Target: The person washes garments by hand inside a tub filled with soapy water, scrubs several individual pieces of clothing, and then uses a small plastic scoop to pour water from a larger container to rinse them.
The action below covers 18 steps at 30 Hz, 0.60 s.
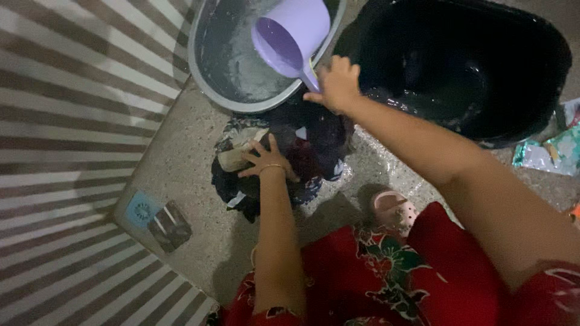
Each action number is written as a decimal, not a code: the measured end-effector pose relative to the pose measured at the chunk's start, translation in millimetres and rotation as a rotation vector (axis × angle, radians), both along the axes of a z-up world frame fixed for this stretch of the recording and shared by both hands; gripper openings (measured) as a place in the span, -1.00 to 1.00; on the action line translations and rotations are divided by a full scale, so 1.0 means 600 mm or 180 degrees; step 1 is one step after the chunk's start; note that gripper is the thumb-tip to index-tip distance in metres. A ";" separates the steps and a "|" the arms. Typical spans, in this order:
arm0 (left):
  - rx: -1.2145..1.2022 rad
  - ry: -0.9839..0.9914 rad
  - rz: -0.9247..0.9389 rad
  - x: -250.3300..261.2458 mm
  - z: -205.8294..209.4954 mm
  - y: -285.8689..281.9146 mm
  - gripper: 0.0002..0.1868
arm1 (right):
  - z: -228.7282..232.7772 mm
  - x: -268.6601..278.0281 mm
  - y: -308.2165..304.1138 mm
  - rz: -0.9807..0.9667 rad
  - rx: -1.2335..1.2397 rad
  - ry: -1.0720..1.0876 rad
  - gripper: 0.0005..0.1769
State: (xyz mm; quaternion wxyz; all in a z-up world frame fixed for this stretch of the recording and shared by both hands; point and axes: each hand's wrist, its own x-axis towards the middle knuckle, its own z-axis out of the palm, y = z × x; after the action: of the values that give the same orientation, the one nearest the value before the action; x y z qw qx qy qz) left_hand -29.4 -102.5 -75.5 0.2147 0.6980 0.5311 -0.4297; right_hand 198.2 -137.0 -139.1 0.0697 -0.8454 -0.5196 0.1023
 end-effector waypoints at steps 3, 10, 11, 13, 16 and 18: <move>0.0622 -0.0108 0.0119 -0.015 -0.093 0.004 0.32 | -0.025 -0.022 0.024 0.0024 0.0330 -0.0051 -0.30; 0.1490 -0.1625 0.0195 -0.021 -0.126 0.026 -0.64 | -0.071 0.034 0.081 -0.0282 0.0268 0.0623 -0.46; 0.1325 -0.1473 -0.0231 -0.008 -0.087 0.022 -0.62 | -0.066 0.032 0.087 -0.0077 0.0204 0.0392 -0.44; 0.1445 -0.1949 0.0089 -0.007 0.001 0.024 -0.61 | -0.042 0.028 0.093 0.0131 0.0130 0.0148 -0.41; 0.1710 -0.2470 0.0230 -0.021 0.088 0.040 -0.60 | 0.037 0.029 0.085 0.0536 -0.0027 0.0598 -0.46; 0.1839 -0.2539 0.0075 -0.020 0.087 0.032 -0.62 | 0.100 0.047 0.041 -0.0173 -0.0206 0.2946 -0.41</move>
State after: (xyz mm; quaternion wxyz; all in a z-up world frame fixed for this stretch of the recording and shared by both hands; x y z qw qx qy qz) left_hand -41.4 -83.3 -23.1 0.2039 0.8331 0.5128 0.0384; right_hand 226.4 -112.5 -79.0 0.2705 -0.7259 -0.4080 0.4831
